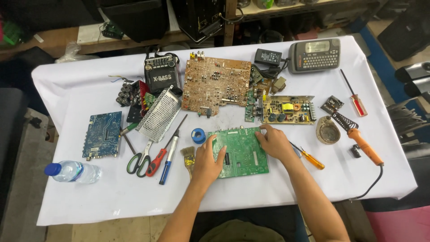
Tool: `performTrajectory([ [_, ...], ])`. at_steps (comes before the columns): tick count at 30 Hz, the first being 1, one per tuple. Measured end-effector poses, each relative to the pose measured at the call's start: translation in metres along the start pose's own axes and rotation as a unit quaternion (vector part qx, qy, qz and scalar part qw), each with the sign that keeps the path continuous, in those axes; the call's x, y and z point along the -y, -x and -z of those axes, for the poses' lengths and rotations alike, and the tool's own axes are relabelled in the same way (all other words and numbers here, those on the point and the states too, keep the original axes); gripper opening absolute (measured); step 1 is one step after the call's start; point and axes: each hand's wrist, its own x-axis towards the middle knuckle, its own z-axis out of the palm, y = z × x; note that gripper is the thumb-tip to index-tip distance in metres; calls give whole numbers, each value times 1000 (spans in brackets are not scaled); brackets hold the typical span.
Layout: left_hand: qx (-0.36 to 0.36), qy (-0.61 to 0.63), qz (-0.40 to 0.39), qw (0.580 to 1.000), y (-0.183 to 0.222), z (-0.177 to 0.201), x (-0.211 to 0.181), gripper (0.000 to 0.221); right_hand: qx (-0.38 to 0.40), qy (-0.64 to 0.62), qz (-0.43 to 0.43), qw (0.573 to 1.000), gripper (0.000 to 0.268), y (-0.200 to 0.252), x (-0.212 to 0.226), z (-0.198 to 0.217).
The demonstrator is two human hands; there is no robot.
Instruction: A person is repairing electronic circuit boards using a soldering iron and other hand tools on a workbench.
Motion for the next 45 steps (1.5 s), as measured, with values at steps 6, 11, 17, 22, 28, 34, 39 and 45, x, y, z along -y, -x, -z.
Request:
performTrajectory([
  [6,7,-116,-7,993,-47,-2,11,59,-91,53,-14,994,39,-17,-21,-24],
  [11,-46,-178,-29,983,-64,-11,12,52,-166,-19,26,986,28,-10,-14,-24],
  [17,-113,-166,-41,979,-62,-17,24,42,-198,-89,7,976,24,-14,-19,-29],
  [22,-180,-202,-87,959,-64,-36,41,36,-229,-91,-3,969,23,-13,-19,-28],
  [28,-234,-165,-108,952,-63,-37,40,29,-245,-134,10,960,20,-10,-16,-28],
  [34,-302,-91,-133,940,-63,-31,33,20,-278,-200,83,936,20,-6,-9,-16],
  [39,-388,-32,-174,904,-59,-19,19,11,-304,-263,129,907,22,-4,-10,-16],
  [45,-453,1,-295,841,-59,-9,12,16,-368,-270,206,866,29,-4,-12,-17],
])
